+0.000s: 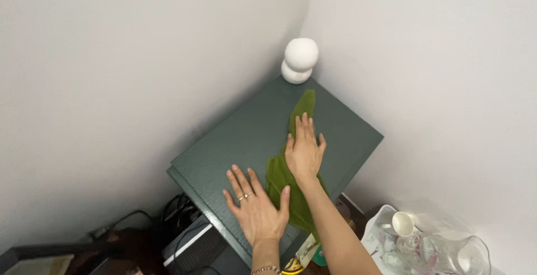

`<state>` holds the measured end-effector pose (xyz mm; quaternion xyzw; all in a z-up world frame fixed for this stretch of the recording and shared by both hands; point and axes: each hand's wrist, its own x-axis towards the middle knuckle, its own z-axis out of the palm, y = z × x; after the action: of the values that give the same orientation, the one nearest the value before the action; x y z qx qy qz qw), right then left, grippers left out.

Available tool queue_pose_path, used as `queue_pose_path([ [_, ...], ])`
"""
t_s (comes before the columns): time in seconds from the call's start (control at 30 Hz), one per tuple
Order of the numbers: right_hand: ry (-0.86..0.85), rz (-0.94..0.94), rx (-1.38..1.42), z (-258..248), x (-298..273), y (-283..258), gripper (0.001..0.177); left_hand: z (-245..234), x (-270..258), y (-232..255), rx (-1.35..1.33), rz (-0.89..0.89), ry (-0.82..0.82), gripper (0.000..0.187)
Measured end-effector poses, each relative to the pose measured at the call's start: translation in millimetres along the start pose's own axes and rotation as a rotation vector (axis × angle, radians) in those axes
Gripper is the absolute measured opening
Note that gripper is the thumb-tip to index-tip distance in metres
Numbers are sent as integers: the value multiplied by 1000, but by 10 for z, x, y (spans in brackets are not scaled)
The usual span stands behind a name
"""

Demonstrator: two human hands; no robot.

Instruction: The person wipes a dark green cabinet top with a green cloth, then moves to wipe the wooden headboard of a bed, and finally wipes the surface of a wooden vanity table. The person uses a green cloth throughout the task.

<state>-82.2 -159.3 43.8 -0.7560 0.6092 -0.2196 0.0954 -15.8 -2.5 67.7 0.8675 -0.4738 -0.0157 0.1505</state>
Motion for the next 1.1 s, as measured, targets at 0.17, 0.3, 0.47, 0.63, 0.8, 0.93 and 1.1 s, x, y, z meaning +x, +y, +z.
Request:
queue_pose_path([
  [0.17,-95,-300,188,53,-559,-74,56,57,-26,-58,-102,69,147,96],
  [0.3,-408,2,694,-251,-641,-23,48,134,-69,-116,-150,70,55,87],
  [0.47,-411,682,1647,-960,-736,-100,52,105,-127,-261,-381,132,108,53],
  [0.63,-592,699,1883,-1539,-784,-1,59,-249,-315,-247,-1201,-7,-360,37],
  [0.8,-735,545,1408,-1802,-945,145,72,-916,-326,8,-1536,-159,-228,28],
  [0.93,-904,357,1176,-1929,-1177,175,65,-1327,-384,170,-1801,-227,-123,32],
  [1.1,-427,70,1259,-1940,-1273,17,46,-1224,-606,40,-1593,-532,-158,35],
])
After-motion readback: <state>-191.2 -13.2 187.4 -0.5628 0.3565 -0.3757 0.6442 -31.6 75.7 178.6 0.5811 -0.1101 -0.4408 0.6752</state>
